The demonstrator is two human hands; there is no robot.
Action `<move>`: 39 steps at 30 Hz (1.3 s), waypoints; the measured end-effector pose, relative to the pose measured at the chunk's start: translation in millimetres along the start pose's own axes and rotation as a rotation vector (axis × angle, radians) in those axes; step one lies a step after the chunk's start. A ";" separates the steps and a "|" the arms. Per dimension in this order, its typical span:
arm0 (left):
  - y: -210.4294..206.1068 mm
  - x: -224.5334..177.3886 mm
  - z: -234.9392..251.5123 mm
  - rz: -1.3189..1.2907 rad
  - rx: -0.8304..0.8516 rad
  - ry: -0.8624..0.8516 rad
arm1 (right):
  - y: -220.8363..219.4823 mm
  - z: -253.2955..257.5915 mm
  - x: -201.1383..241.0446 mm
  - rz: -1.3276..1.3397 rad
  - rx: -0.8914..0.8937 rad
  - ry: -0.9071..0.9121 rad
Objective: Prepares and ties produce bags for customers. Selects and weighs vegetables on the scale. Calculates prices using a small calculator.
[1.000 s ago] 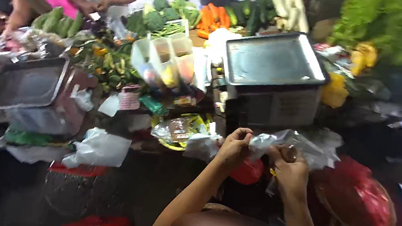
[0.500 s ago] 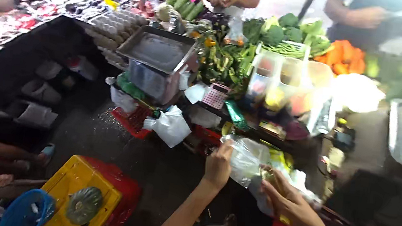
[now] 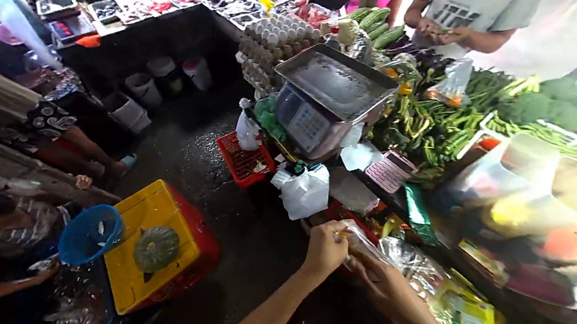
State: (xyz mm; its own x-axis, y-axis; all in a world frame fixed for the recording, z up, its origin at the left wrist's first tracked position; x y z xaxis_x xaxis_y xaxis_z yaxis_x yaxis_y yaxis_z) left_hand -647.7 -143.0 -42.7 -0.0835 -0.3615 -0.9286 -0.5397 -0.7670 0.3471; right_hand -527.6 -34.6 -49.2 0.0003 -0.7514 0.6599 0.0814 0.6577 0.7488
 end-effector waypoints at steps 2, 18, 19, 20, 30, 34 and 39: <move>11.1 5.3 8.7 -0.085 -0.035 0.025 | -1.7 -9.9 6.9 -0.233 -0.299 0.112; -36.5 18.6 12.2 -0.480 0.887 -0.056 | 39.2 48.8 18.1 0.381 -0.406 0.128; -46.2 21.6 13.5 -0.587 0.934 0.000 | 49.3 46.4 11.2 0.451 -0.493 0.076; -52.7 24.7 13.4 -0.688 0.972 0.053 | 59.4 42.9 3.0 0.534 -0.592 0.021; -94.9 0.5 42.4 0.008 0.668 -0.084 | 101.7 28.4 -16.0 0.124 -0.319 -0.043; -94.5 -30.2 41.9 -0.363 0.670 -0.191 | 122.8 20.0 -31.1 0.320 -0.413 0.073; -92.4 -95.1 16.9 0.018 0.899 -0.292 | 159.1 -11.7 -96.5 0.771 -0.630 0.257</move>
State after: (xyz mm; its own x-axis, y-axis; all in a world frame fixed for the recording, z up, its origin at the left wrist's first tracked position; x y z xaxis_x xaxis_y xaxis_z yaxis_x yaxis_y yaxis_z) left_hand -604.0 -28.8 11.3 -0.2387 -0.1287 -0.9625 -0.9697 -0.0225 0.2434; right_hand -503.1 142.0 5.6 0.4813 -0.1736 0.8592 0.4767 0.8744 -0.0904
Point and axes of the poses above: each hand's wrist, its own z-axis towards the middle knuckle, its own y-axis out of the back of the hand, x = y × z, the point moved 5 cm from there along z, towards the middle knuckle, and after that the axes turned 14 degrees about y, right-handed, at the moved point
